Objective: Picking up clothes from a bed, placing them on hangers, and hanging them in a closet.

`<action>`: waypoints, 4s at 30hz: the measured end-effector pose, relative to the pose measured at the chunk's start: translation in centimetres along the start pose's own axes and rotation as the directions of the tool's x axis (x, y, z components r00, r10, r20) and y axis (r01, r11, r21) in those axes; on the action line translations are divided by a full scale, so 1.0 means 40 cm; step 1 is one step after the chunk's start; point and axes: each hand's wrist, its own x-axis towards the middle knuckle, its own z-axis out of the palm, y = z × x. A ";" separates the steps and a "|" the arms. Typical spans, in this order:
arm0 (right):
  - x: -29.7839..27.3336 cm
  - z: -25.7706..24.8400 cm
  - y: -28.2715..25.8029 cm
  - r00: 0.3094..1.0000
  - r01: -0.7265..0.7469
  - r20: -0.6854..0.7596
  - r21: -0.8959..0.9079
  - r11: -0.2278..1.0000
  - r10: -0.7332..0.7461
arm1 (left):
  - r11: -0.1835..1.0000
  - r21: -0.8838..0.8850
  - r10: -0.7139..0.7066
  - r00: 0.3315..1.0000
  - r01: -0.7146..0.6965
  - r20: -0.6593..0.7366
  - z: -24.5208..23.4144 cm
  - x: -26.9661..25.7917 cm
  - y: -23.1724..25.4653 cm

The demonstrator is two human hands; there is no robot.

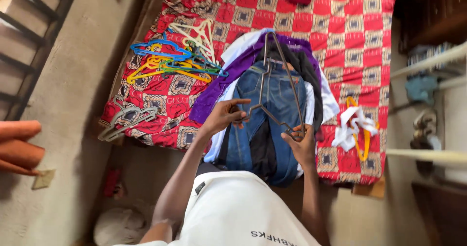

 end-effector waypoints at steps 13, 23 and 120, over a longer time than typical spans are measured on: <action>0.218 -0.172 0.114 0.863 0.174 0.319 0.542 0.822 -0.393 | 0.997 -0.035 0.046 0.891 -0.069 -0.451 0.206 0.050 -0.078; 0.209 -0.168 0.139 0.883 0.035 0.362 0.587 0.809 -0.300 | 0.976 0.191 0.201 0.781 -0.107 -0.591 0.181 0.062 -0.040; 0.245 0.032 -0.012 0.811 -0.178 0.579 0.095 0.979 0.091 | 0.855 0.518 0.349 0.736 0.002 -0.580 0.109 0.020 0.003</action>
